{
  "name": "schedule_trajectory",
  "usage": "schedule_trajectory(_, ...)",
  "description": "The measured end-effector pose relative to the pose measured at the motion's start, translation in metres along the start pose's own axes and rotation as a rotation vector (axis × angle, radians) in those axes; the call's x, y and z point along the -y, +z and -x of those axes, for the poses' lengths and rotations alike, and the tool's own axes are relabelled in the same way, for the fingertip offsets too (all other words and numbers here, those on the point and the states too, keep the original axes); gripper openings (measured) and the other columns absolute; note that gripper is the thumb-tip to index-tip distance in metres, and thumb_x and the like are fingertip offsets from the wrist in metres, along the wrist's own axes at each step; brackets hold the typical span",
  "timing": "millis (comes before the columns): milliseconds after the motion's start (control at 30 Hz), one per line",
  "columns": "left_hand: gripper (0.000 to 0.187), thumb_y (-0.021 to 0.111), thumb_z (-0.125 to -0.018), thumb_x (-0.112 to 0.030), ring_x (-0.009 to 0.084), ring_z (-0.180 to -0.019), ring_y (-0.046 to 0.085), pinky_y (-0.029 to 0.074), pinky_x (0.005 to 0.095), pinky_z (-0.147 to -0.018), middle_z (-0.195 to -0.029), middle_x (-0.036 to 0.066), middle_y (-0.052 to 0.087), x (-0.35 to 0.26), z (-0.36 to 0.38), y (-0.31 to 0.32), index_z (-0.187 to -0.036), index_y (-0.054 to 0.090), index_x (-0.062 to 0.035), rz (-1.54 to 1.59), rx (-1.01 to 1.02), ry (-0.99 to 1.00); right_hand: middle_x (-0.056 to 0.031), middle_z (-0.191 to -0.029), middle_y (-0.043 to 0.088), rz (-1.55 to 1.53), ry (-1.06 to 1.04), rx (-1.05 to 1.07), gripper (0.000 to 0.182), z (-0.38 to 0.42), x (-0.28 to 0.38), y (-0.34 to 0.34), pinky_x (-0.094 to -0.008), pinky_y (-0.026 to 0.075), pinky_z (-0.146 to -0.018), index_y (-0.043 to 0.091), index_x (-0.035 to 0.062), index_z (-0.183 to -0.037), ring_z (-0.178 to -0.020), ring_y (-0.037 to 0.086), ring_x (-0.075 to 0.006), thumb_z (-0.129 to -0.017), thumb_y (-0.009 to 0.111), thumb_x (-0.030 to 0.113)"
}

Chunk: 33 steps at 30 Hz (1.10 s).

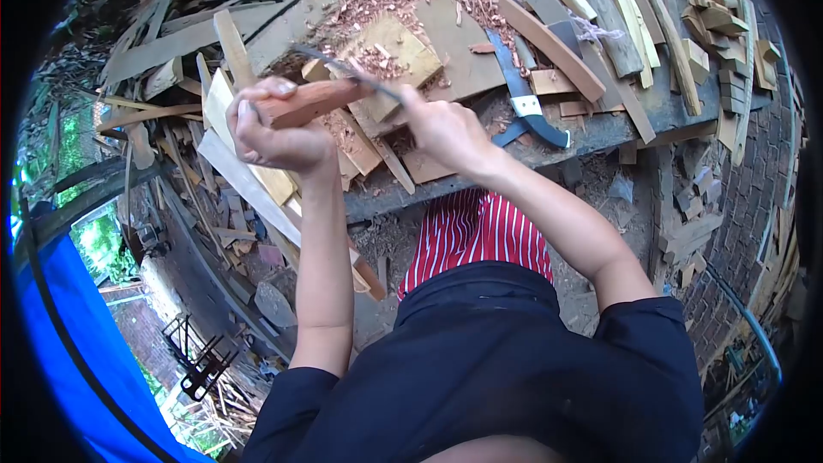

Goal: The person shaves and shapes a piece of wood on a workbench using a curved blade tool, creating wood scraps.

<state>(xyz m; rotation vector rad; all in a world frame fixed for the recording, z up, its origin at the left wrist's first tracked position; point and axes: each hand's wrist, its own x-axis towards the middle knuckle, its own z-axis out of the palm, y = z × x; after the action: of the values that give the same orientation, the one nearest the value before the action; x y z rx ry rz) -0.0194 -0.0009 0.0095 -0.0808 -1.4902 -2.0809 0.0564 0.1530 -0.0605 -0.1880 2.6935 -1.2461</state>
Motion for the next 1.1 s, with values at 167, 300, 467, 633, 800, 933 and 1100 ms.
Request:
schedule_trajectory(167, 0.023, 0.039, -0.087, -0.024, 0.019, -0.062, 0.052, 0.046, 0.0308, -0.063, -0.064, 0.009, 0.051, -0.004, -0.006, 0.003, -0.077, 0.048, -0.0056, -0.059, -0.06, -0.036, -0.0264, -0.069, 0.06, -0.114, 0.021, -0.027, 0.03, -0.008, -0.014, -0.017, -0.0527, 0.046, -0.058, 0.042, -0.0024, -0.117, -0.065, 0.06, -0.0469, -0.093, 0.048, 0.015)
schedule_trajectory(300, 0.021, 0.04, -0.088, -0.021, 0.0198, -0.063, 0.052, 0.046, 0.0315, -0.065, -0.066, 0.01, 0.052, 0.001, -0.003, 0.005, -0.08, 0.049, -0.004, -0.076, -0.074, -0.021, -0.0253, -0.066, 0.059, -0.165, -0.013, -0.154, 0.027, -0.001, 0.02, -0.023, -0.053, 0.046, -0.056, 0.044, 0.0018, -0.116, -0.065, 0.059, -0.0465, -0.093, 0.049, 0.015)
schedule_trajectory(467, 0.02, 0.041, -0.088, -0.018, 0.0201, -0.064, 0.053, 0.046, 0.0323, -0.066, -0.066, 0.011, 0.053, -0.001, -0.002, 0.001, -0.081, 0.049, -0.0016, -0.061, -0.076, 0.003, -0.0246, -0.069, 0.06, 0.003, 0.114, -0.019, 0.02, 0.003, -0.044, 0.028, -0.0546, 0.047, -0.06, 0.041, 0.0042, -0.107, -0.069, 0.061, -0.045, -0.093, 0.048, 0.016)
schedule_trajectory(633, 0.018, 0.042, -0.085, -0.017, 0.0204, -0.064, 0.054, 0.047, 0.0316, -0.065, -0.067, 0.011, 0.054, 0.003, 0.001, 0.008, -0.081, 0.05, -0.0012, -0.103, -0.133, 0.039, -0.0257, -0.07, 0.06, -0.003, 0.142, 0.064, 0.021, 0.005, -0.013, -0.009, -0.0551, 0.046, -0.059, 0.04, 0.0029, -0.108, -0.069, 0.06, -0.0464, -0.097, 0.045, 0.019)
schedule_trajectory(800, 0.017, 0.042, -0.087, -0.016, 0.0195, -0.064, 0.054, 0.047, 0.0306, -0.065, -0.068, 0.011, 0.054, 0.003, -0.001, 0.007, -0.083, 0.05, -0.0014, -0.104, -0.122, 0.053, -0.025, -0.068, 0.06, -0.017, 0.017, -0.16, 0.029, 0.005, -0.032, 0.022, -0.0537, 0.046, -0.056, 0.04, -0.0006, -0.117, -0.064, 0.06, -0.0455, -0.097, 0.046, 0.019)
schedule_trajectory(933, 0.019, 0.044, -0.09, -0.021, 0.0176, -0.062, 0.052, 0.046, 0.0312, -0.066, -0.067, 0.009, 0.054, -0.009, -0.011, -0.015, -0.081, 0.049, -0.0055, -0.031, -0.203, -0.045, -0.0237, -0.074, 0.062, 0.126, 0.071, -0.182, 0.03, -0.003, -0.036, 0.008, -0.0517, 0.049, -0.056, 0.043, 0.0014, -0.117, -0.064, 0.061, -0.0435, -0.096, 0.05, 0.02)
schedule_trajectory(1100, 0.023, 0.049, -0.083, -0.032, 0.0137, -0.061, 0.049, 0.041, 0.032, -0.067, -0.059, 0.001, 0.049, -0.023, -0.033, -0.104, -0.071, 0.049, -0.0119, 0.443, -0.179, -0.386, -0.02, -0.093, 0.064, 0.239, 0.117, -0.142, 0.042, -0.003, -0.073, -0.015, -0.0528, 0.051, -0.063, 0.04, 0.0031, -0.125, -0.074, 0.063, -0.0427, -0.092, 0.055, 0.024)
